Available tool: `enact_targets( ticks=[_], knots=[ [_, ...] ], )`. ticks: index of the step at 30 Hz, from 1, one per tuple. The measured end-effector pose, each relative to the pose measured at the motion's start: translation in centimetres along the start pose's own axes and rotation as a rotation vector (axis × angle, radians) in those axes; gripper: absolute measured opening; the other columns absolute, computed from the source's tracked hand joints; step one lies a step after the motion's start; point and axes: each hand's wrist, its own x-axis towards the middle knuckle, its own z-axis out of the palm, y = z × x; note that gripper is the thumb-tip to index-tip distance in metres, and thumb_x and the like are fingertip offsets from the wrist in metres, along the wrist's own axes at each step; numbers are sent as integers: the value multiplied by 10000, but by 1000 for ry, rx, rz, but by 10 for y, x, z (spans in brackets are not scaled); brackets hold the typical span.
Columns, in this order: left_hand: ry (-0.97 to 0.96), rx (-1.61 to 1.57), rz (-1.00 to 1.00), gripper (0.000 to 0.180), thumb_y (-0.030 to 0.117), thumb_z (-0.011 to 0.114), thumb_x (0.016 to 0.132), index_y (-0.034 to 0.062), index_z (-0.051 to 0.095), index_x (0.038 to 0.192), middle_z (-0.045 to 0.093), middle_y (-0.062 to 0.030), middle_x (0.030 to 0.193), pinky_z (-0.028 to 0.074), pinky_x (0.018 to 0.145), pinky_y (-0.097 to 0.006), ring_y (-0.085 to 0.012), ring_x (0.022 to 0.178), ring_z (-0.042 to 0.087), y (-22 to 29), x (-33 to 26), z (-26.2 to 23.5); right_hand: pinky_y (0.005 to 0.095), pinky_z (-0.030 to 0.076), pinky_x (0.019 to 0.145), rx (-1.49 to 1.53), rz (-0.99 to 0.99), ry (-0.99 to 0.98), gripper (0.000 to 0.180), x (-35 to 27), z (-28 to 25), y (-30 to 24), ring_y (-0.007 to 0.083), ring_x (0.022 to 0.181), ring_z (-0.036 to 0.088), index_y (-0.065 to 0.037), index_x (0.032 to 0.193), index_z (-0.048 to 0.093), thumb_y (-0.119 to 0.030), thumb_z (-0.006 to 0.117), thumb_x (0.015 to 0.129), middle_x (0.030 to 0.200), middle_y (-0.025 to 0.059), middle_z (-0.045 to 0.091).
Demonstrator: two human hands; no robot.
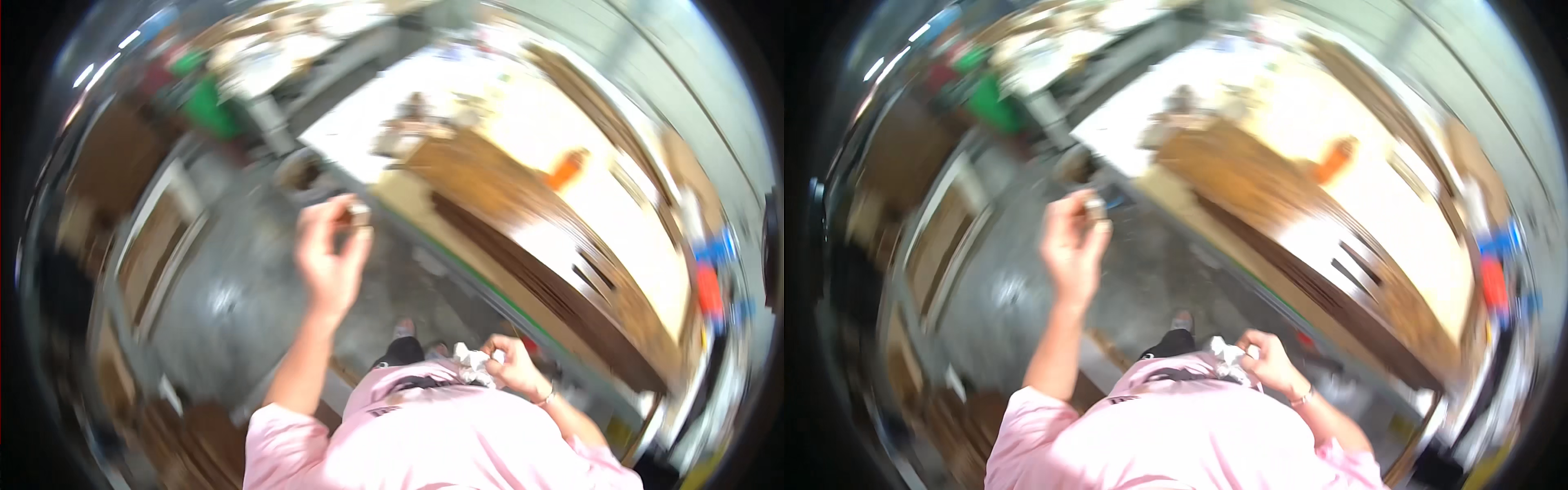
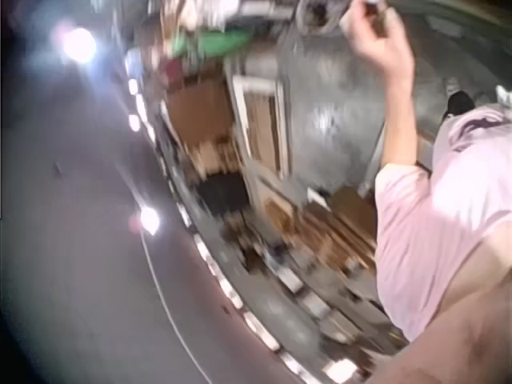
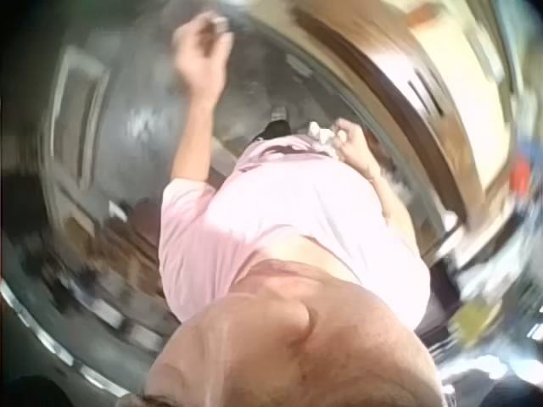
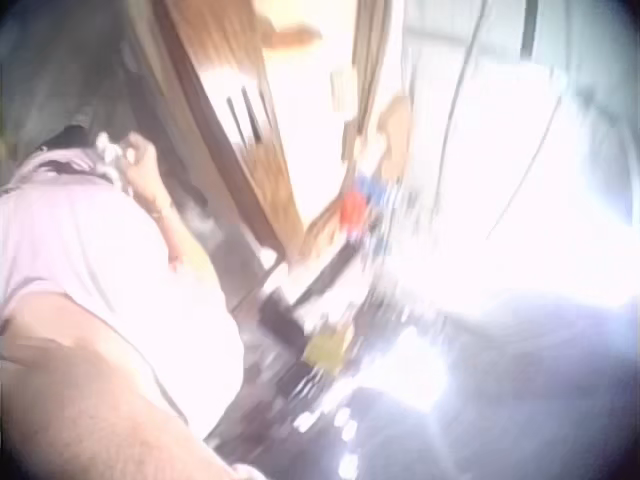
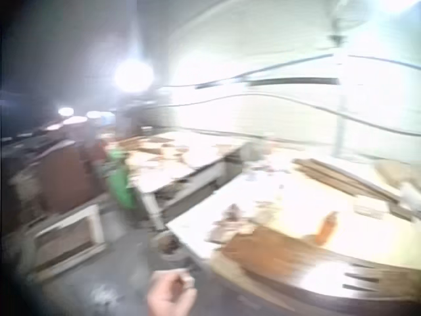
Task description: The person wipes the surface of a dark wooden furniture component with a white cloth, then scrapes the surface and edges with a small metal tool. They alternate between wiping with the cloth and scraping the wood, handling a small wooden block at the end.
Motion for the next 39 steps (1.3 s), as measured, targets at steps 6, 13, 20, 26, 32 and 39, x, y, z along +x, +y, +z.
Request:
enact_targets(
  ticks=[6, 13, 20, 26, 32, 39],
  knots=[
    [-491, -197, 210, 399, -95, 688, 752, -24, 652, 1143, 638, -102, 1012, 520, 841, -321, -210, 918, 639, 46, 65, 118, 308, 514, 721, -359, -436, 1128, 246, -111, -97, -98, 189, 788, 648, 42, 911, 676, 10, 538, 710, 860, 99, 691],
    [-1019, -289, 183, 361, 1, 705, 783, -29, 651, 1138, 675, -110, 1002, 502, 901, -330, -227, 973, 659, 23, 68, 276, 368, 535, 745, -602, -360, 1432, 202, -37, -152, -103, 289, 849, 671, 33, 984, 683, -80, 702, 817, 915, 141, 681],
    [-1041, -94, 310, 342, 29, 687, 791, -3, 642, 1129, 635, -152, 992, 500, 849, -370, -311, 926, 639, 28, 60, 274, 390, 522, 630, -962, -317, 1385, 215, -33, -123, -86, 271, 779, 600, -91, 793, 585, -173, 775, 736, 846, 89, 578],
    [-1198, -75, 190, 398, -14, 686, 793, -14, 633, 1187, 667, -120, 1046, 497, 884, -331, -245, 955, 647, 21, 73, 307, 368, 503, 607, -904, -336, 1471, 191, -61, -150, -37, 258, 746, 582, -91, 865, 646, -156, 761, 726, 847, 68, 583],
    [-1229, -43, -46, 404, -36, 676, 819, -38, 629, 1220, 612, -6, 964, 461, 744, -232, -78, 805, 535, 22, 77, 324, 364, 520, 620, -833, -275, 1457, 187, -57, -180, -35, 260, 759, 609, -67, 902, 660, -133, 716, 735, 836, 70, 592],
    [-1103, -94, -149, 424, -55, 675, 836, -49, 617, 1256, 604, -10, 962, 444, 718, -218, -65, 769, 496, 13, 69, 328, 372, 551, 674, -921, -310, 1232, 173, -53, -202, -31, 257, 866, 640, -107, 872, 632, -151, 715, 727, 933, 62, 630]
  ],
)
